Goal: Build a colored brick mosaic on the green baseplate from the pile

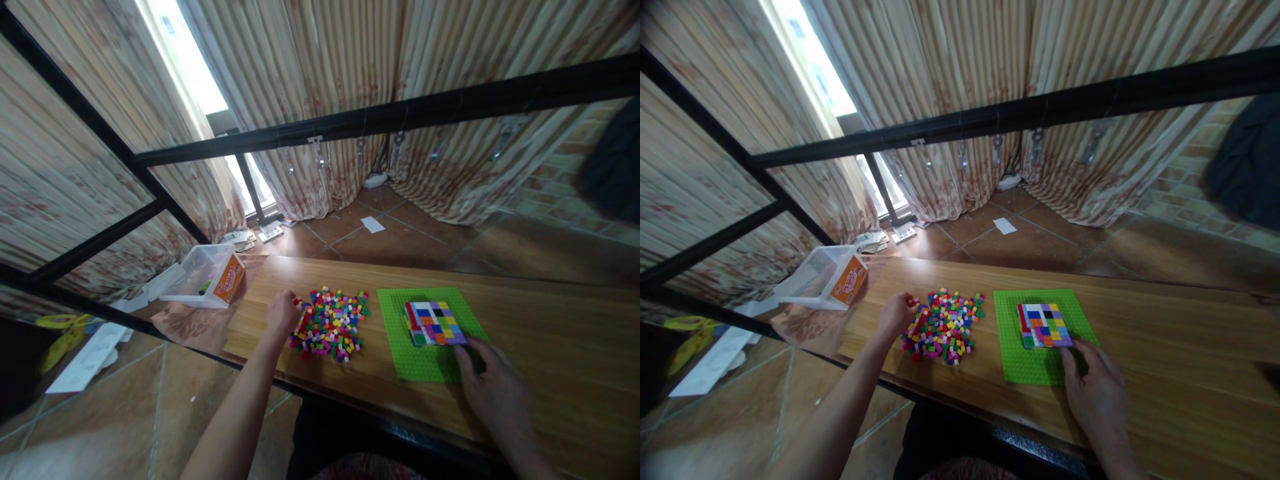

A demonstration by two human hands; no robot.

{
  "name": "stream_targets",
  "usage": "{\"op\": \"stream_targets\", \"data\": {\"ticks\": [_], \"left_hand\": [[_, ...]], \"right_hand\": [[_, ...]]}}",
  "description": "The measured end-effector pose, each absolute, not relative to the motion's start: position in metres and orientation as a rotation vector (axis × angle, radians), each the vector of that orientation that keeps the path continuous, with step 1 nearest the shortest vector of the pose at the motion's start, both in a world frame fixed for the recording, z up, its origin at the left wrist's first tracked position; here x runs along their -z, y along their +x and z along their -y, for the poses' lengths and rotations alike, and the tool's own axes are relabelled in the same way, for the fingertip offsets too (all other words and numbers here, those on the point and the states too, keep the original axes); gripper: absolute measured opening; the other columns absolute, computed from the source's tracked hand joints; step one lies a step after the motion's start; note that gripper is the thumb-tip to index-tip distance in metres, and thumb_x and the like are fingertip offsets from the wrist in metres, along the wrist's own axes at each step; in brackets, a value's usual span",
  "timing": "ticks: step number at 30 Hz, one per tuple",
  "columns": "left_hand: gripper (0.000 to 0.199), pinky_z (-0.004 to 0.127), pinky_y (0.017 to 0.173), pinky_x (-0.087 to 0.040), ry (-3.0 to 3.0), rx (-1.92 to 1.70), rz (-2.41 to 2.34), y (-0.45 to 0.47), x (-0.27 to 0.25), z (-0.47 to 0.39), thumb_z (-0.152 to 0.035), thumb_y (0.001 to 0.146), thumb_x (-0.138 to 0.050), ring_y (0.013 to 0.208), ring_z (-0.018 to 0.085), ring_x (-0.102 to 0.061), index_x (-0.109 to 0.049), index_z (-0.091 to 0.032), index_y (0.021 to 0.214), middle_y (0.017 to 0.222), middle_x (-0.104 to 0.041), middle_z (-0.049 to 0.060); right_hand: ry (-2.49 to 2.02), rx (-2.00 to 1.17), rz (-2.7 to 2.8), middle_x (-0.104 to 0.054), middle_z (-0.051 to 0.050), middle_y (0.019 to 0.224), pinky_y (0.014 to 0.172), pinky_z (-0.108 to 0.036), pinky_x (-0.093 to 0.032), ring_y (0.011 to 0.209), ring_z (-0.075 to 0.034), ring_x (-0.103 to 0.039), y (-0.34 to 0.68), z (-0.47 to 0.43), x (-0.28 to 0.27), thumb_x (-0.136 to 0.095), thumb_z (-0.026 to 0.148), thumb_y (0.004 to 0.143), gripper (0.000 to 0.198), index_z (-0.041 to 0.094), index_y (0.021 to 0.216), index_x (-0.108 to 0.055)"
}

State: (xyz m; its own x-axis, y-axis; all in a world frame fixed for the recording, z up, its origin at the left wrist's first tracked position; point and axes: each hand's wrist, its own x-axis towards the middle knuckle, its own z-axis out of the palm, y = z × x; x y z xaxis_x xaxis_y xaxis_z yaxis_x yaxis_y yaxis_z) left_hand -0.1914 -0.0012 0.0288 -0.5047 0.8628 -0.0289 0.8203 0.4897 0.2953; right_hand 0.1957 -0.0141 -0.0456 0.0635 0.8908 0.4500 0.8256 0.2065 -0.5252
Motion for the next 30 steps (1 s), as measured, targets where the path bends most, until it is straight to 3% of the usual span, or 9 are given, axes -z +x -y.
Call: {"op": "stream_targets", "data": {"ticks": [4,12,15,20,22,26,30], "left_hand": [[0.021,0.027,0.074,-0.04,1.468,-0.491,-2.517,-0.192,-0.026,0.003,-0.026,0.08,-0.056,0.086,0.019,-0.06,-0.069,-0.016,0.094,0.086,-0.068,0.008],[0.009,0.026,0.068,-0.04,1.367,-0.781,-2.325,-0.198,-0.027,0.005,-0.021,0.073,-0.062,0.071,0.015,-0.059,-0.069,-0.016,0.069,0.067,-0.063,0.003],[0.011,0.026,0.065,-0.043,1.284,-0.92,-2.198,-0.195,-0.036,0.011,-0.024,0.073,-0.062,0.068,0.015,-0.061,-0.069,-0.015,0.073,0.068,-0.065,0.004],[0.032,0.024,0.059,-0.049,1.136,-1.077,-1.878,-0.154,-0.05,0.051,-0.044,0.076,-0.06,0.065,0.014,-0.063,-0.066,-0.014,0.086,0.071,-0.067,0.002],[0.035,0.024,0.06,-0.05,0.917,-1.231,-1.565,-0.126,-0.052,0.071,-0.045,0.069,-0.069,0.061,0.012,-0.06,-0.065,-0.014,0.087,0.07,-0.065,0.0],[0.029,0.022,0.06,-0.048,0.848,-1.244,-1.351,-0.079,-0.059,0.099,-0.039,0.07,-0.073,0.061,0.01,-0.058,-0.068,-0.014,0.084,0.071,-0.066,0.001],[0.021,0.021,0.063,-0.048,0.848,-1.245,-1.319,-0.066,-0.065,0.11,-0.032,0.072,-0.072,0.064,0.01,-0.058,-0.07,-0.015,0.086,0.074,-0.067,0.001]], "right_hand": [[-1.591,-0.106,1.758,-0.067,-0.013,0.1,0.083,-0.045,-0.05,0.092,-0.029,-0.062,0.195,0.014,0.046,-0.043,0.051,0.086,0.04,0.019,0.1,-0.062],[-1.553,-0.104,1.744,-0.066,-0.013,0.1,0.084,-0.045,-0.05,0.092,-0.029,-0.062,0.193,0.013,0.047,-0.044,0.052,0.087,0.041,0.018,0.099,-0.063],[-1.564,-0.164,1.71,-0.066,-0.013,0.1,0.082,-0.045,-0.05,0.092,-0.029,-0.061,0.196,0.013,0.043,-0.045,0.052,0.087,0.04,0.018,0.099,-0.063],[-1.504,-0.18,1.488,-0.066,-0.013,0.096,0.085,-0.043,-0.047,0.091,-0.027,-0.061,0.176,0.029,0.016,-0.048,0.046,0.088,0.034,0.017,0.098,-0.064],[-1.387,-0.352,1.487,-0.067,-0.01,0.095,0.084,-0.039,-0.048,0.088,-0.024,-0.062,0.151,0.043,-0.002,-0.053,0.043,0.087,0.028,0.019,0.095,-0.065],[-1.183,-1.18,1.525,-0.068,-0.004,0.089,0.072,-0.029,-0.05,0.082,-0.019,-0.063,0.089,0.07,-0.034,-0.056,0.043,0.086,0.027,0.021,0.1,-0.063],[-1.044,-1.575,1.298,-0.062,0.001,0.073,0.067,-0.025,-0.048,0.071,-0.014,-0.059,0.059,0.08,-0.047,-0.058,0.045,0.085,0.026,0.02,0.08,-0.059]]}}
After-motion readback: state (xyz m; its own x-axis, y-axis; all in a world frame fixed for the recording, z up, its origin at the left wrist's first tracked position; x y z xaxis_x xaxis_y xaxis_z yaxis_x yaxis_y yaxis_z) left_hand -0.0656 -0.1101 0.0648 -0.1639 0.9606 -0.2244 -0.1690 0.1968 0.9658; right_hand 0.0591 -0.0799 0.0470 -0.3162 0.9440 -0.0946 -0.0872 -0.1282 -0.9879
